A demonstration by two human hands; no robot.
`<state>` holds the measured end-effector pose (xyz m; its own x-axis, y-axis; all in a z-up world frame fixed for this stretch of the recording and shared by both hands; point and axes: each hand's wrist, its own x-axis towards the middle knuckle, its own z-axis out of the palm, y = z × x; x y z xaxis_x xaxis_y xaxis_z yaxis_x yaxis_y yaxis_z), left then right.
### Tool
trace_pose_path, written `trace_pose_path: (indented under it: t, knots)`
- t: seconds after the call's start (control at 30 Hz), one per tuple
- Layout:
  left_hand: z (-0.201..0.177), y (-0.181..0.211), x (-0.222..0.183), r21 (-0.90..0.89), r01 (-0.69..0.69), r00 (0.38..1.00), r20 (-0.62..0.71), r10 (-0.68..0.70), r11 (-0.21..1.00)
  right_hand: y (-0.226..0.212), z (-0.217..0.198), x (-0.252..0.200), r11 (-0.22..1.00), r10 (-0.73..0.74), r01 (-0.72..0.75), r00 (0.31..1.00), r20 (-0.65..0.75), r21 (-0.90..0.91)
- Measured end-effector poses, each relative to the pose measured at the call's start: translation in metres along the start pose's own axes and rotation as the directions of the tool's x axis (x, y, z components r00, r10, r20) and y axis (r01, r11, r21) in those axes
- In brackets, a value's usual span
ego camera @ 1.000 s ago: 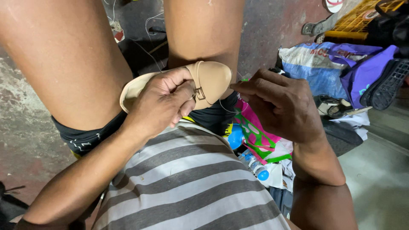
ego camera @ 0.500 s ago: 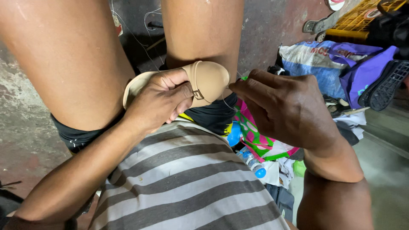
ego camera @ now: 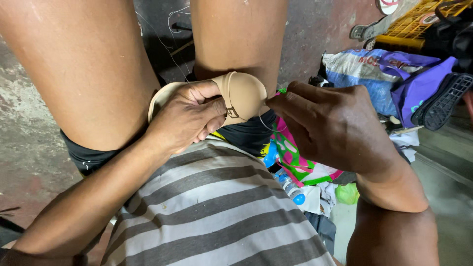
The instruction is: The person stitches the sole of a beige high-heeled shoe using a needle and thread, pulling the thread through the material by hand.
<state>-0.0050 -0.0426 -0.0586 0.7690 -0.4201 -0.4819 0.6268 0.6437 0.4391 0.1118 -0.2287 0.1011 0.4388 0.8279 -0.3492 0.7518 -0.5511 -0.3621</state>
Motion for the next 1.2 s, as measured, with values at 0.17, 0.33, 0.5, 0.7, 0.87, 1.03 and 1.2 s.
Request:
trace_pose_path:
  t: [0.17,0.33,0.5,0.7,0.87,1.03,1.2]
  knots:
    - [-0.003,-0.004,0.002,-0.043,0.031,0.999,-0.035,-0.032,0.999,-0.002,0.001,0.007,0.999,-0.031,0.031,0.999,0.011,-0.019]
    - [0.0,-0.001,0.002,-0.023,0.024,0.999,-0.039,-0.025,0.999,-0.005,0.002,0.007,0.997,-0.06,0.06,0.998,0.016,-0.039]
    - [-0.002,0.002,0.0,0.108,0.071,0.996,-0.068,-0.063,0.992,-0.006,0.007,0.006,0.996,-0.036,0.039,0.999,0.033,-0.08]
    - [-0.001,0.001,0.001,0.101,0.07,0.996,-0.063,-0.064,0.992,-0.007,0.018,0.001,0.999,-0.016,0.014,0.999,-0.038,-0.05]
    - [-0.003,0.0,0.002,-0.007,0.018,0.999,-0.045,-0.018,1.0,-0.009,0.028,-0.003,0.997,-0.018,0.008,0.99,-0.143,-0.073]
    - [-0.002,0.007,0.0,0.411,0.009,1.0,0.012,-0.015,0.912,-0.005,0.018,-0.012,0.991,0.0,-0.006,0.999,-0.046,-0.135]
    - [-0.002,0.012,-0.001,0.389,-0.037,0.999,0.034,0.025,0.92,0.013,0.03,-0.007,0.993,-0.09,0.078,0.986,-0.143,-0.089]
